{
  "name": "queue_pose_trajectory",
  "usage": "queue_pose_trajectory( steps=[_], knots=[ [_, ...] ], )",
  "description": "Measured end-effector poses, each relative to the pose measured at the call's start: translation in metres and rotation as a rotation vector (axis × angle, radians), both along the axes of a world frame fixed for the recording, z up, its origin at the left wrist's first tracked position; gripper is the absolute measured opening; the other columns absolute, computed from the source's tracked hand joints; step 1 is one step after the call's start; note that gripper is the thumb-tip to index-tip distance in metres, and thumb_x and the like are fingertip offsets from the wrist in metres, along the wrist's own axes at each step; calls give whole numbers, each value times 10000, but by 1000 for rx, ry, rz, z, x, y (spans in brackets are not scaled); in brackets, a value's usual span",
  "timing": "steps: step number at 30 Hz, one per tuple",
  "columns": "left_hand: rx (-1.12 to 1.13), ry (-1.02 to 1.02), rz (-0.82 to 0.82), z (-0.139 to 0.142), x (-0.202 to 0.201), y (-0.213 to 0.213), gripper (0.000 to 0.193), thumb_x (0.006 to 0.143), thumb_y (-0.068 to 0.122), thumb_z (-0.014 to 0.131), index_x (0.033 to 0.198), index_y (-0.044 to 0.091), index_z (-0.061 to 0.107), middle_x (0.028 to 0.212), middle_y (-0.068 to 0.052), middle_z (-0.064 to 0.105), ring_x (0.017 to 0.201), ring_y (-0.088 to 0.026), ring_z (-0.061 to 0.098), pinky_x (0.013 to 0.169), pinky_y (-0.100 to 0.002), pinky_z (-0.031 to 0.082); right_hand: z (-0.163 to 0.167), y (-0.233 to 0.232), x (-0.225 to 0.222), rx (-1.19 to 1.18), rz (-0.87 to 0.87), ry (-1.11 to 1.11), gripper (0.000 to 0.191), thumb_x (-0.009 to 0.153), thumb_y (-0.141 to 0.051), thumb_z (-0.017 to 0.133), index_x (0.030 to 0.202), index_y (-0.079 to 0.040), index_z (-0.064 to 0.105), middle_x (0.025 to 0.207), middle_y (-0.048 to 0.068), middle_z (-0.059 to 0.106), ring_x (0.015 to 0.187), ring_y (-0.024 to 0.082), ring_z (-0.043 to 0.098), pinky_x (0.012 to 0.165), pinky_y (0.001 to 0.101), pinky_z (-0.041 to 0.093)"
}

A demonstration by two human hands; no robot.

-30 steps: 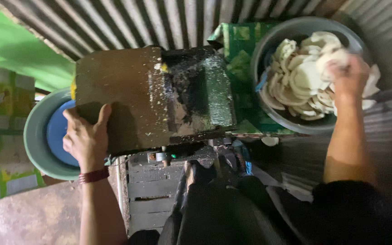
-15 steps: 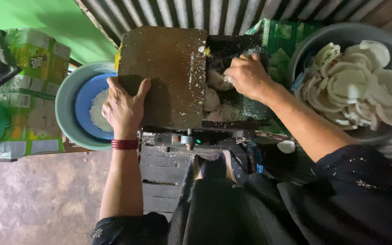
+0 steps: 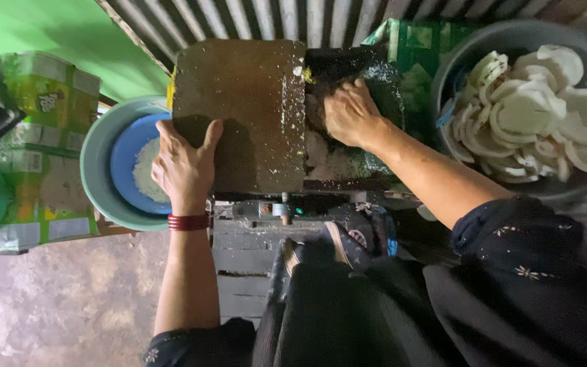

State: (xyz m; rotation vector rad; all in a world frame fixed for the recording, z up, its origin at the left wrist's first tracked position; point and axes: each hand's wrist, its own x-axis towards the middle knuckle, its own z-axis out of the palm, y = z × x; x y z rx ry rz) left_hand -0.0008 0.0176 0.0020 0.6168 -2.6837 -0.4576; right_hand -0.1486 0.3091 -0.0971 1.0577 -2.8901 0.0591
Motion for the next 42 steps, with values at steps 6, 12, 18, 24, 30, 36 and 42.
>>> queue_pose_trajectory(
  steps=[6, 12, 18, 24, 30, 36, 42],
  knots=[
    [67, -36, 16, 1, -1, -3, 741, 887, 692, 713, 1154, 41, 482, 1083, -232, 706, 952, -491, 667, 824, -559, 489, 2, 4, -11, -464, -47, -78, 381, 1065, -218, 518, 706, -120, 601, 579, 54, 539, 534, 252, 526, 747, 516, 463],
    [-8, 14, -6, -2, -1, -1, 749, 924, 684, 717, 1195, 29, 477, 1106, -251, 696, 952, -510, 659, 806, -572, 485, 10, -7, -15, -163, -106, -95, 460, 1071, -240, 528, 639, -104, 611, 569, 149, 600, 525, 270, 615, 676, 488, 543],
    [72, -20, -4, 3, -3, -2, 732, 892, 681, 711, 1177, 48, 479, 1124, -232, 701, 952, -509, 662, 811, -575, 486, 5, -12, -25, -290, -86, 6, 433, 987, -269, 602, 595, -90, 641, 538, 168, 626, 476, 300, 633, 557, 479, 547],
    [40, -12, 10, 2, -4, 0, 714, 924, 678, 700, 1220, 65, 485, 1129, -234, 704, 979, -498, 665, 830, -570, 490, -6, -2, -19, 13, 20, 129, 268, 943, -128, 606, 678, -86, 612, 565, 75, 591, 500, 209, 595, 558, 436, 507],
    [9, -30, 10, -2, -5, 0, 719, 939, 670, 690, 1223, 46, 475, 1135, -244, 697, 971, -504, 662, 829, -569, 483, -9, 5, -2, 127, 141, 337, 110, 770, -137, 710, 694, -80, 655, 673, 96, 616, 681, 274, 625, 710, 503, 493],
    [-6, -23, -10, -5, -3, 1, 712, 963, 687, 653, 1209, 44, 468, 1126, -251, 694, 969, -516, 659, 829, -574, 482, -21, 12, 10, 74, 222, 565, 121, 728, -161, 686, 762, -48, 711, 896, 135, 640, 964, 305, 584, 918, 526, 456],
    [8, -48, 9, -3, 1, -1, 728, 967, 699, 655, 1193, 33, 468, 1134, -263, 688, 990, -513, 655, 834, -578, 482, -6, -7, -1, -249, -7, 47, 251, 967, -189, 686, 1050, 48, 678, 1028, 197, 599, 953, 314, 541, 871, 496, 413]
  ],
)
